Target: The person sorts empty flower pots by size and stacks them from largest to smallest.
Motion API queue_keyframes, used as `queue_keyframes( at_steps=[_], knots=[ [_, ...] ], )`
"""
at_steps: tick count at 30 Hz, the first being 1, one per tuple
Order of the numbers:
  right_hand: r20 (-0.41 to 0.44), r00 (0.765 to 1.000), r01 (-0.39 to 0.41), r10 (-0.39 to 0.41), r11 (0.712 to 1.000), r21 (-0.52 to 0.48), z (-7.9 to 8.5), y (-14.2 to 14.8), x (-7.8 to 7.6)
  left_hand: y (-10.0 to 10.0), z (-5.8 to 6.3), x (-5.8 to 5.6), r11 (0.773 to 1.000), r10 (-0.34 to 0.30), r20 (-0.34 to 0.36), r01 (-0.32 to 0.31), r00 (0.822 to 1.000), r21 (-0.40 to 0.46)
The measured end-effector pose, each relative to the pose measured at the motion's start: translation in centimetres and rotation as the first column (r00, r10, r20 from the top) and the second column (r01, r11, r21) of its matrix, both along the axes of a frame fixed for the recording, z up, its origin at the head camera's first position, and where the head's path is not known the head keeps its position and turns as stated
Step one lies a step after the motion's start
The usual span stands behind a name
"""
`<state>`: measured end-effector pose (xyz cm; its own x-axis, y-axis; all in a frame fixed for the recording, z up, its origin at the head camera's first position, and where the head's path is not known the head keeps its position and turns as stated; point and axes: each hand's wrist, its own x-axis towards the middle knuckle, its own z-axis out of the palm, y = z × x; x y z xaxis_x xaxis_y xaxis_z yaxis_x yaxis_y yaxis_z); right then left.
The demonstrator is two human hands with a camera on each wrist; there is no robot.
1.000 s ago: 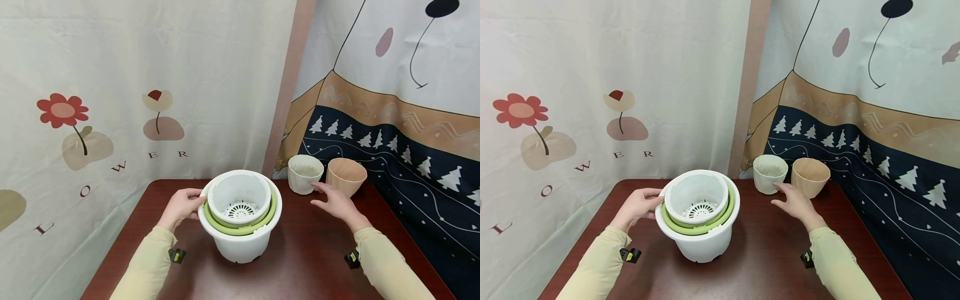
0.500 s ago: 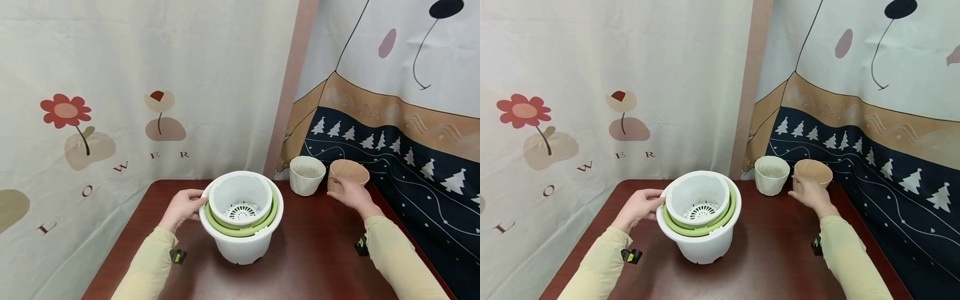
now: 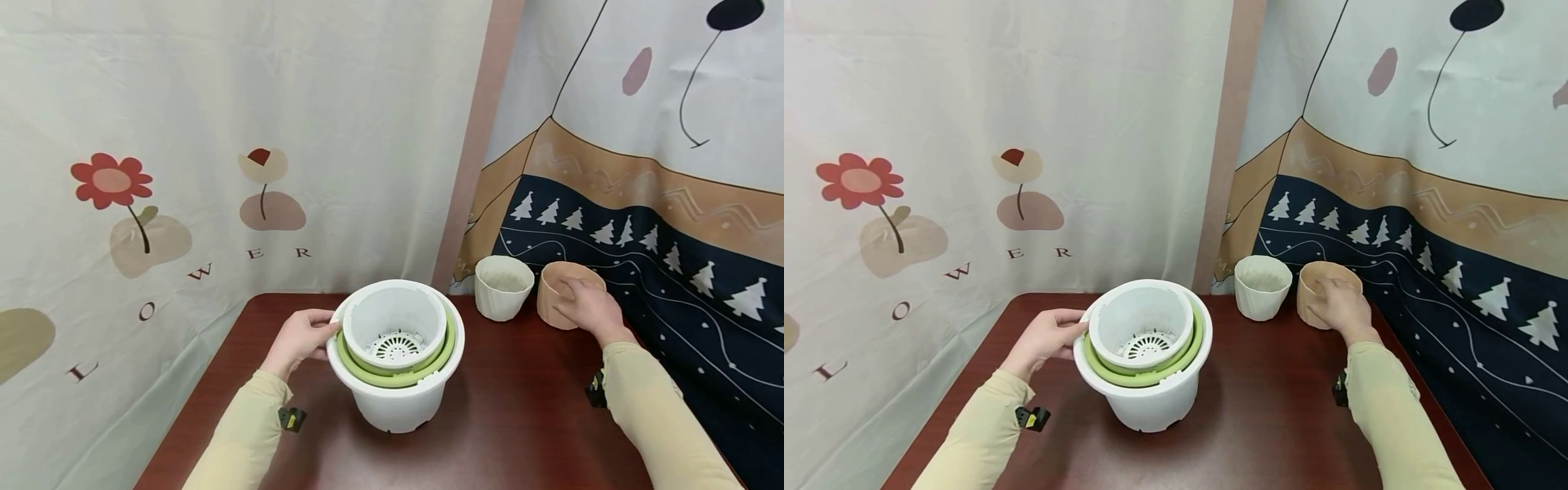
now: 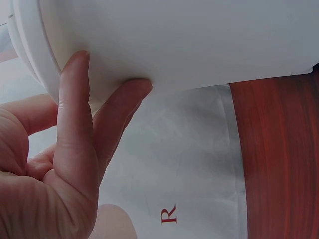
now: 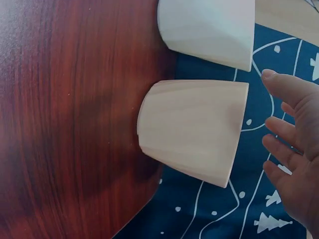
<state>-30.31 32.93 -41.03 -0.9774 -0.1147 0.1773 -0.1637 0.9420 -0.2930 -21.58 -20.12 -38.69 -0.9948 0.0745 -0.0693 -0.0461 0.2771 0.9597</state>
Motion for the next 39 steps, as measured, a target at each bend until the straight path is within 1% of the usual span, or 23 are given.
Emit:
queue_keyframes(
  at_steps=[6, 10, 16, 19, 27, 32, 35, 39],
  knots=[
    [-0.036, 0.999, -0.017, 0.018, 1.000, 0.022, -0.8, 0.5, -0.4, 0.0, 0.0, 0.0, 1.000, 0.000, 0.000, 0.000, 1.000, -0.005],
    [-0.042, 0.999, -0.029, 0.031, 0.998, 0.052, -1.4, 0.9, -0.7, 0.0, -0.1, -0.1, 1.000, 0.004, 0.005, -0.004, 1.000, -0.005],
    [-0.027, 0.999, -0.020, 0.022, 0.998, 0.067, -1.9, 1.1, -0.8, 0.0, -0.1, -0.2, 1.000, -0.003, -0.001, 0.003, 1.000, -0.008],
    [-0.022, 1.000, -0.019, 0.021, 0.998, 0.062, -2.2, 1.1, -1.0, 0.0, -0.2, -0.2, 1.000, 0.007, 0.006, -0.007, 1.000, -0.012],
    [0.031, 1.000, 0.001, -0.003, 0.999, 0.037, -2.9, 1.0, -1.0, 0.0, -0.2, -0.1, 1.000, 0.019, 0.021, -0.019, 1.000, -0.019],
    [0.048, 0.999, 0.015, -0.017, 0.999, 0.047, -3.3, 0.9, -1.0, 0.0, -0.2, -0.1, 0.999, 0.021, 0.019, -0.020, 1.000, -0.025],
    [0.027, 0.999, 0.019, -0.021, 0.997, 0.074, -3.5, 1.0, -0.9, 0.0, -0.2, -0.2, 1.000, 0.016, 0.014, -0.016, 1.000, -0.027],
    [-0.047, 0.999, 0.030, -0.025, 0.994, 0.108, -3.8, 1.0, -0.7, -0.1, -0.2, -0.3, 1.000, 0.010, 0.013, -0.010, 1.000, -0.023]
  ],
)
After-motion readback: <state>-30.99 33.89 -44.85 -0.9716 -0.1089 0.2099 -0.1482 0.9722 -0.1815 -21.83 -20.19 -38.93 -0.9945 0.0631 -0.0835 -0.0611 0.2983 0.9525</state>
